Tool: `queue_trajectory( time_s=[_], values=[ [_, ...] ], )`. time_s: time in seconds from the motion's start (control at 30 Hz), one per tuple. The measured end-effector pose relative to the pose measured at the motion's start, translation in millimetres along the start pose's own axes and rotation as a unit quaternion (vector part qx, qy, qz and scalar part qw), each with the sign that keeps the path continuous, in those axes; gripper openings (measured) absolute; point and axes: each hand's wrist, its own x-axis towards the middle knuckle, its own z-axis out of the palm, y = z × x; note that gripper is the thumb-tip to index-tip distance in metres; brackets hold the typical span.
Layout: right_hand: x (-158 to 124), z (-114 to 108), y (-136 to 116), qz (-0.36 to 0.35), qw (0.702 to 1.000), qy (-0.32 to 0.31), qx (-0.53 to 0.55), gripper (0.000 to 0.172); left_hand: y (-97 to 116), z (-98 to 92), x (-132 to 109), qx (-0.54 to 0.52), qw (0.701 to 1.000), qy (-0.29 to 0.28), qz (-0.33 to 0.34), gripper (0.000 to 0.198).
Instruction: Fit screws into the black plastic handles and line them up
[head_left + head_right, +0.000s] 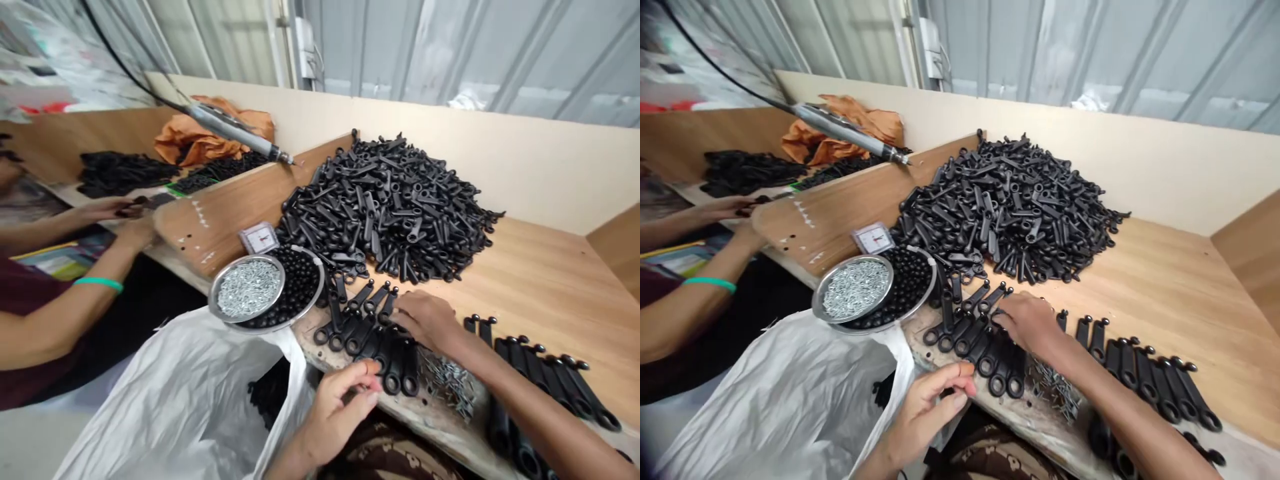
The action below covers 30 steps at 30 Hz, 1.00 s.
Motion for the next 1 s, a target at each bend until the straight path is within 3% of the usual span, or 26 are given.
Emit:
queue_trajectory(
  time_s=[0.1,0.2,0.3,0.43,0.63,0.8,0.93,1.0],
  values=[
    [66,22,-37,-0.061,0.997,-0.053,0.015,0.019,-11,-18.5,-11,-0.027,0.998,0.058,0.0,0.026],
    [110,40,-57,-0.028,0.995,-0.099,-0.002,0.016,-20,-32.9,-20,-0.051,0.992,0.119,0.003,0.024],
    [137,53,-63,0.009,0.991,-0.133,-0.004,0.021,-25,-42.4,-25,-0.067,0.982,0.176,-0.007,0.023],
    [155,66,-60,0.048,0.985,-0.163,0.016,0.026,-32,-47.4,-24,-0.078,0.978,0.193,-0.015,0.022],
    [157,73,-48,0.067,0.981,-0.139,0.118,0.011,-34,-46.1,-17,-0.124,0.974,0.19,-0.014,0.019],
    [138,31,-40,0.072,0.963,-0.09,0.243,0.015,-37,-38.0,-11,-0.16,0.973,0.164,-0.03,0.02],
    [93,1,-71,0.046,0.905,0.03,0.422,0.02,-32,-16.2,-1,-0.245,0.964,0.095,-0.035,0.034],
    [65,-1,-96,-0.019,0.918,0.097,0.383,0.013,-23,-7.9,6,-0.359,0.931,0.063,0.013,0.064]
  ],
)
